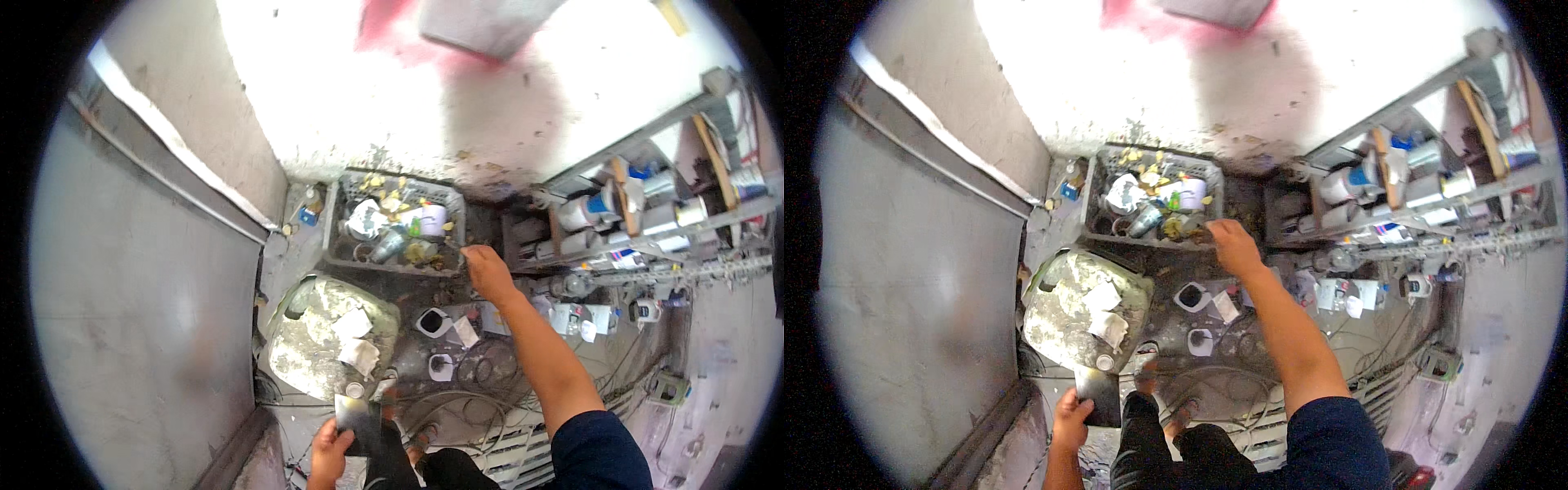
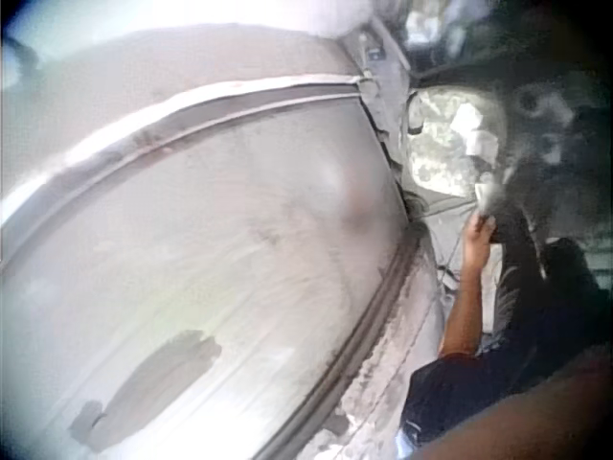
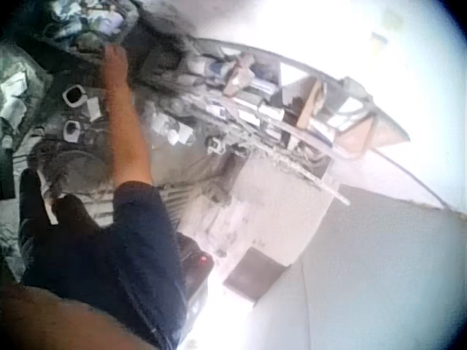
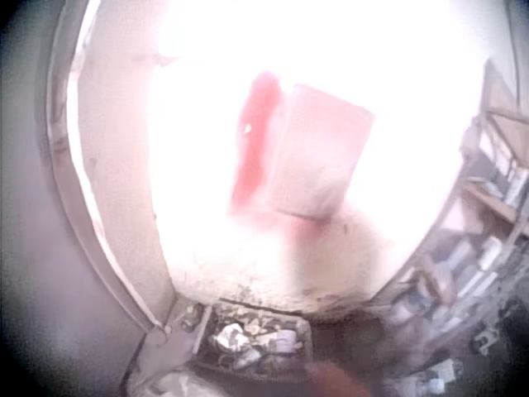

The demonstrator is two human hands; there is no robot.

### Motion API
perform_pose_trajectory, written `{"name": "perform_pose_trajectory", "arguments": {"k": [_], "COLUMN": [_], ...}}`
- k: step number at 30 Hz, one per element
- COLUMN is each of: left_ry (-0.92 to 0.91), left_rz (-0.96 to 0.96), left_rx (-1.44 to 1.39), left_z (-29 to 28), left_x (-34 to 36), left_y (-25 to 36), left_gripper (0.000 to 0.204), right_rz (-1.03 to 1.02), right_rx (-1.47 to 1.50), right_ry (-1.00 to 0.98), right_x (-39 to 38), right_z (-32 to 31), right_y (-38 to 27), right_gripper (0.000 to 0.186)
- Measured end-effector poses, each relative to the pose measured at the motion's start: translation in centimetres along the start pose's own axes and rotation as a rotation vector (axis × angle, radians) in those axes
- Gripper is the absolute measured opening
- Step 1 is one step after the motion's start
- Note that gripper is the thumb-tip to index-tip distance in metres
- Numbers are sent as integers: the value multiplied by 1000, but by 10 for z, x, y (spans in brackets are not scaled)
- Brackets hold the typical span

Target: The person applies yellow body filler to the rear bumper of a car using a metal spreader and a yellow sponge. They then use a sanding block to smooth the applied filler on the car's surface.

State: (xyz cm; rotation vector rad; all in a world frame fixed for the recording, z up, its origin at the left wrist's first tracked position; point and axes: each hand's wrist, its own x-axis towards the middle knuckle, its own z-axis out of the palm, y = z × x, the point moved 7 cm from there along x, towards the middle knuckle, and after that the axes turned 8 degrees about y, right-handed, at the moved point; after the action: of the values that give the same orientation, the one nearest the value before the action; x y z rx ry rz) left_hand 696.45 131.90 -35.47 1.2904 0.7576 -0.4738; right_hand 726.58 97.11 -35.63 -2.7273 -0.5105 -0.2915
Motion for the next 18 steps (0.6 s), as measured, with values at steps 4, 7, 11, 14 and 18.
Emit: {"name": "perform_pose_trajectory", "arguments": {"k": [4, 7, 11, 14, 18], "left_ry": [-102, -256, -444, -562, -691], "left_rz": [85, 68, 190, 295, 399], "left_rx": [-139, -169, -115, -94, -65], "left_z": [37, 60, 98, 126, 159], "left_x": [-4, -3, -14, -40, -101], "left_y": [71, 104, 168, 218, 268], "left_gripper": [37, 39, 40, 39, 36], "right_rz": [-78, -49, -214, -292, -419], "right_rx": [39, 198, 382, 519, 535], "right_ry": [13, 80, 256, 294, 361], "right_x": [15, 12, 6, -8, -39], "right_z": [-93, -161, -271, -328, -386], "right_y": [-52, -90, -166, -210, -253], "right_gripper": [31, 26, 26, 27, 32]}}
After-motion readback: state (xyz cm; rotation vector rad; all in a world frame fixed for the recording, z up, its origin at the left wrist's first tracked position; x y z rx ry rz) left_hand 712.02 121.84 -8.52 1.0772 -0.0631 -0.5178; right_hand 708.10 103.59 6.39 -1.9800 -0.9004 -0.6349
